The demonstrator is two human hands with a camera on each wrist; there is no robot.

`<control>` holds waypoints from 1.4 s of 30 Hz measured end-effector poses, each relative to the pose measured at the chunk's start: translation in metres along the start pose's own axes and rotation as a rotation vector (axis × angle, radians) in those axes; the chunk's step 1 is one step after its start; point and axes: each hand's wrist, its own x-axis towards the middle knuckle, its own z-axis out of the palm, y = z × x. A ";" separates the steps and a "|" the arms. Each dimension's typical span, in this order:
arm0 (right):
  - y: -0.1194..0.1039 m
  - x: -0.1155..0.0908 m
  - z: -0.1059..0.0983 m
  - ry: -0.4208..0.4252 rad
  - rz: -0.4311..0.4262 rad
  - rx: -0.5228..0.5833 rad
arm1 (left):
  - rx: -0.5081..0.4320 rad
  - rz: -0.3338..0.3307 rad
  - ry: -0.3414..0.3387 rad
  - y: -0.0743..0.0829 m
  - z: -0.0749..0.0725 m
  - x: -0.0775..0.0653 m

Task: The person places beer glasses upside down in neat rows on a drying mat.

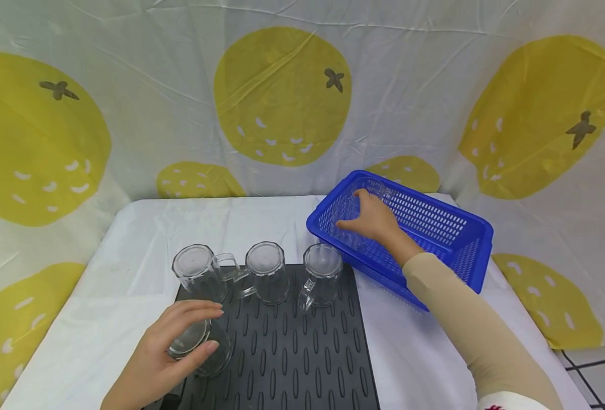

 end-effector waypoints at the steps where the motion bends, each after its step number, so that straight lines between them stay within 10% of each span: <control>1: 0.000 0.000 0.000 0.009 0.006 0.004 | -0.009 -0.003 -0.002 0.000 0.001 0.000; 42: -0.019 -0.020 -0.046 0.191 -0.045 0.116 | -0.095 -0.035 -0.039 -0.005 0.003 -0.001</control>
